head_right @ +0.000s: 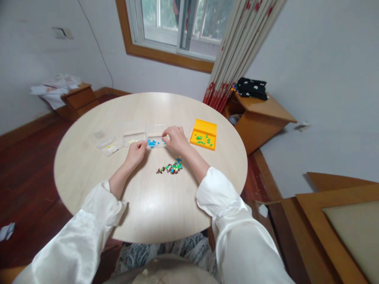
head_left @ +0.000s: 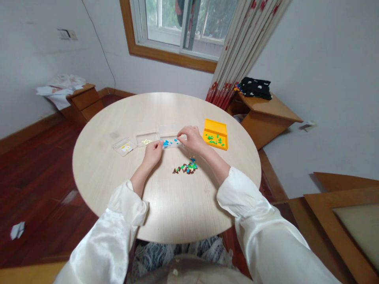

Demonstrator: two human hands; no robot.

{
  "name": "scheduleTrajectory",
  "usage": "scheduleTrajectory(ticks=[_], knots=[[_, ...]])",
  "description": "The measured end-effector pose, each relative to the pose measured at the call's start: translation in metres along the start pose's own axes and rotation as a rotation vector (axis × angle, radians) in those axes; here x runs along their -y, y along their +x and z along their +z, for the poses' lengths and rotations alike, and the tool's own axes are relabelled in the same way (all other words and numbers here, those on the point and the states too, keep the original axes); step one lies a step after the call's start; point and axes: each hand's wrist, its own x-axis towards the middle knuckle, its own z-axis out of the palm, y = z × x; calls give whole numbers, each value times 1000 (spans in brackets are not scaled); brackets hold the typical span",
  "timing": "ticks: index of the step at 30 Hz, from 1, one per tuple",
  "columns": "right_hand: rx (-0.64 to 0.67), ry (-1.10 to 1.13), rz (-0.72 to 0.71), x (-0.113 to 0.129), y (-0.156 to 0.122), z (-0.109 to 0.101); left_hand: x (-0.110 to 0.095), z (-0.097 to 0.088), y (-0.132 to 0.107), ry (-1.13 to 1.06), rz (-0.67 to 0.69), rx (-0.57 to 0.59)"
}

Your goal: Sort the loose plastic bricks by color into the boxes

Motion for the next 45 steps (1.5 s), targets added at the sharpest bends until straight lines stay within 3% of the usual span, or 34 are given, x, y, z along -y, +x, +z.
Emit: scheduleTrajectory(ticks=[5, 8, 12, 19, 37, 45], knots=[[57, -40, -2, -5, 5, -4, -2, -1, -2, -20, 0, 24], [103, -40, -1, -11, -12, -24, -4, 0, -3, 6, 1, 19], [280, -20, -16, -15, -47, -42, -5, 0, -1, 12, 5, 21], [312, -68, 20, -16, -82, -29, -4, -1, -1, -12, -4, 28], [290, -61, 32, -17, -83, -18, -3, -2, -2, -9, 12, 49], [278, -19, -97, -23, -85, -12, -5, -2, -1, 11, -12, 53]])
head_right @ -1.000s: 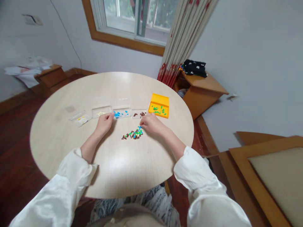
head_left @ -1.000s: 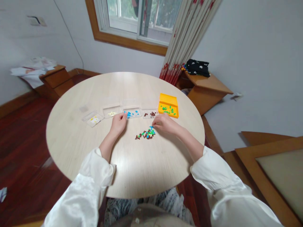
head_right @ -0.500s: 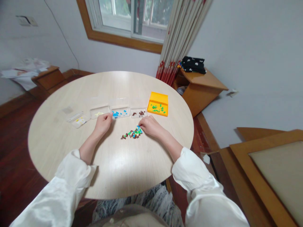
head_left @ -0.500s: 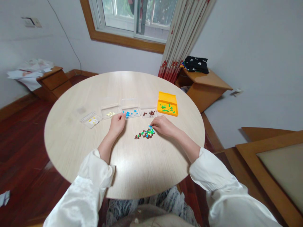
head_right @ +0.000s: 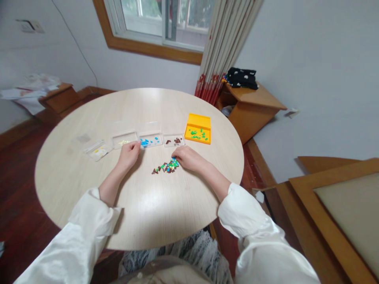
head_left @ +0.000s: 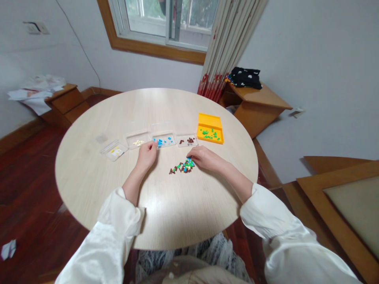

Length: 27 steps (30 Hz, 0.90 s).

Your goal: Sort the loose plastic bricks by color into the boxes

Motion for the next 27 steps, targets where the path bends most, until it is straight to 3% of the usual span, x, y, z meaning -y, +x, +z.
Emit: scheduleTrajectory(ticks=[11, 27], knots=[[62, 13, 21, 10, 2, -8, 0, 1, 0, -18, 7, 1], [13, 39, 59, 10, 1, 0, 5, 2, 5, -42, 20, 17]])
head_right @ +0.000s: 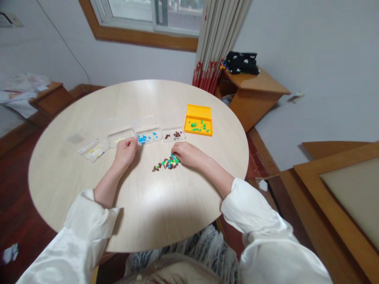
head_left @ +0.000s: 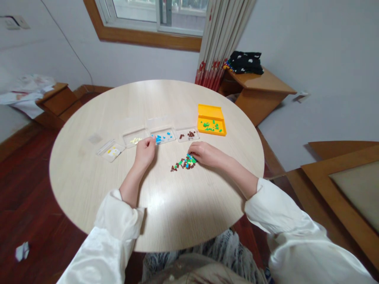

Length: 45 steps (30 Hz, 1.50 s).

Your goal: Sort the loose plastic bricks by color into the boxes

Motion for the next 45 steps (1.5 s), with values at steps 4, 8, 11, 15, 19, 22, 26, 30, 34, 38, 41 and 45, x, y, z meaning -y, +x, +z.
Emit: scheduleTrajectory(ticks=[4, 8, 11, 15, 19, 22, 26, 30, 34, 38, 41, 45], knots=[[-12, 11, 23, 2, 0, 0, 1, 0, 0, -6, -3, 8], [-20, 9, 40, 3, -1, 1, 1, 0, 0, -1, -2, 19], [-28, 11, 47, 4, -2, 1, 1, -1, 0, 20, 1, 18], [-43, 47, 56, 4, -3, 1, 1, -2, 0, 23, 5, 38], [-49, 73, 60, 2, -3, 2, 1, -2, 0, 15, 0, 41], [-52, 57, 63, 1, -2, 4, -1, -2, 0, 23, -6, 45], [-53, 37, 31, -1, -3, 9, -3, -2, -1, 38, -16, 42], [-82, 53, -8, -4, -5, 11, -3, -1, -1, 48, -11, 40], [-124, 62, -71, -5, 2, 4, -3, 0, -1, 48, -19, 41], [-157, 39, -116, 1, 27, -8, -5, 0, -1, 44, -19, 34], [-201, 53, -158, 6, 54, -14, -6, 0, -1, 25, -25, 34], [-230, 85, -210, 6, 88, -12, -5, 0, -1, 13, -16, 36]])
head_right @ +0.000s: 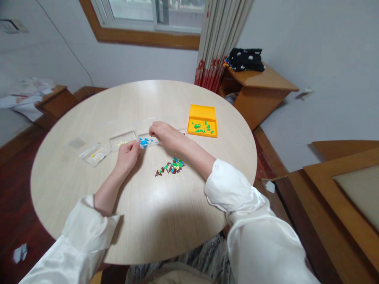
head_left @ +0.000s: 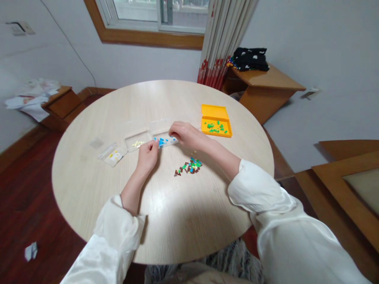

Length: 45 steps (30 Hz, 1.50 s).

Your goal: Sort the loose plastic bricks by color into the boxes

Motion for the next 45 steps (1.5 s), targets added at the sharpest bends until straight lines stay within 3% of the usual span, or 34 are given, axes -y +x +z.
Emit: scheduleTrajectory(ticks=[8, 11, 15, 19, 29, 39, 45], knots=[[-40, 88, 112, -10, 12, 10, -2, 1, 0, -52, -17, -30], [-101, 181, 190, -7, 11, 11, -5, 1, 0, -295, -133, -25], [-123, 305, 244, 2, 10, 13, -11, -1, -1, -725, -361, 109], [-99, 289, 238, 14, 8, 15, -15, -3, -2, -888, -477, 214], [-52, 214, 214, 21, 4, 13, -11, -1, 1, -1010, -589, 174], [27, 215, 80, 27, 0, 17, -11, -5, 2, -1030, -530, 339], [-23, 190, 61, 23, 0, 17, -16, -5, 0, -1066, -543, 314]])
